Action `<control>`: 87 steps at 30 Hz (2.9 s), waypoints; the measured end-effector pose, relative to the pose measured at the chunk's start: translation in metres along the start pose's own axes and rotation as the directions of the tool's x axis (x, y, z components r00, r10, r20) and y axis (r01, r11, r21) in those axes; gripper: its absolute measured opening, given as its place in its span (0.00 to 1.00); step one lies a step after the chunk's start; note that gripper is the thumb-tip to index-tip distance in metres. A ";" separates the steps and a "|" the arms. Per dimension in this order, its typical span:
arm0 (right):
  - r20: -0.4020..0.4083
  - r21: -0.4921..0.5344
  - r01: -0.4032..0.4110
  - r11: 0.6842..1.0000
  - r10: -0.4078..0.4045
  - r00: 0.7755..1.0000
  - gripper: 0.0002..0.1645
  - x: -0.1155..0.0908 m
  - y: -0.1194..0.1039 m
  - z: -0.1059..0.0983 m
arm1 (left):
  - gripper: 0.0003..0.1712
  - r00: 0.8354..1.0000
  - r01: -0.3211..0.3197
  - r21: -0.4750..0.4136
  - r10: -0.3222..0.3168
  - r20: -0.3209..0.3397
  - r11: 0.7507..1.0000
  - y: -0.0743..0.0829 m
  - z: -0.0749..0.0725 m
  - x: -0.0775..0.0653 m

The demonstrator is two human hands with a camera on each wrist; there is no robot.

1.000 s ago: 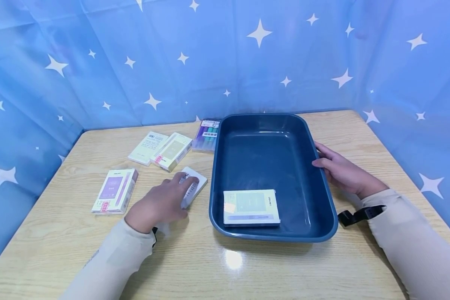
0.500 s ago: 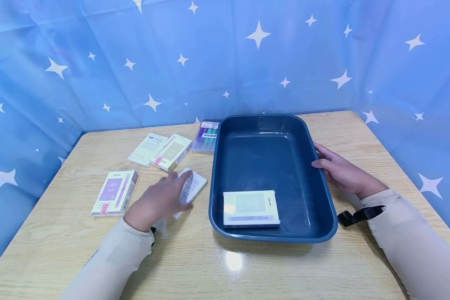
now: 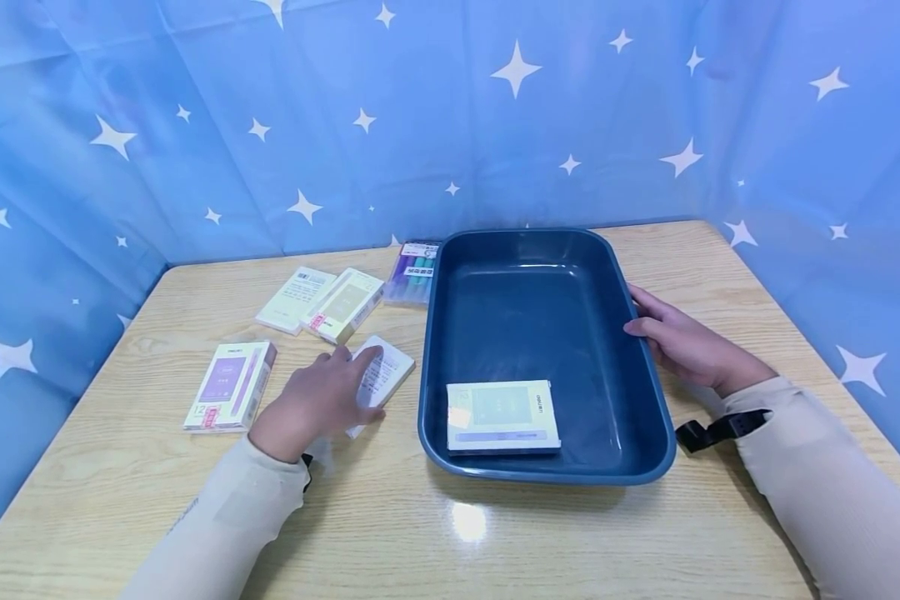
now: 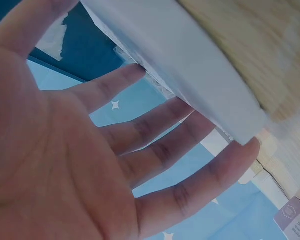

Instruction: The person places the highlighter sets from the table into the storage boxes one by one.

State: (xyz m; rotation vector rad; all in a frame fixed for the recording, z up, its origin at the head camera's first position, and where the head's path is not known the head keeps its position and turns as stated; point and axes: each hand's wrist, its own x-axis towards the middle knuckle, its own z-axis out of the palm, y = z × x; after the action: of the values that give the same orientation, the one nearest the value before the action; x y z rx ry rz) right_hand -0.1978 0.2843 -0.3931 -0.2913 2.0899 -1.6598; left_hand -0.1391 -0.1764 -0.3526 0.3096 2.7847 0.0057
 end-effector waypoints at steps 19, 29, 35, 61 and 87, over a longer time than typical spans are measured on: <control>0.041 0.054 -0.019 0.998 0.016 0.999 0.43 0.000 -0.001 0.000 | 0.50 1.000 -0.018 -0.012 0.018 0.004 1.000 -0.002 0.001 0.002; 0.026 0.057 -0.029 0.998 0.028 0.999 0.43 0.001 -0.001 0.000 | 0.48 0.999 -0.030 -0.053 0.031 0.011 0.998 -0.001 0.001 0.004; 0.020 0.035 -0.027 0.999 0.027 0.999 0.43 0.001 -0.001 0.001 | 0.49 1.000 -0.015 -0.080 0.017 0.018 0.997 -0.002 0.001 0.004; -0.004 -0.002 -0.003 1.000 0.003 1.000 0.43 0.001 0.002 -0.002 | 0.51 0.985 -0.030 -0.177 -0.001 -0.171 0.984 0.000 -0.001 0.006; -0.016 -0.006 -0.021 1.000 0.021 1.000 0.43 -0.001 0.002 -0.002 | 0.46 0.943 -0.106 -0.232 0.023 -0.333 0.967 0.005 -0.003 0.009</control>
State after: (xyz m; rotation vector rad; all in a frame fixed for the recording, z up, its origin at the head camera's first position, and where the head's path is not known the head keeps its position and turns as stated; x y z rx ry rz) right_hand -0.1979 0.2866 -0.3945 -0.2577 2.1032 -1.6486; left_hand -0.1471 -0.1694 -0.3530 0.3654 3.0531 0.4587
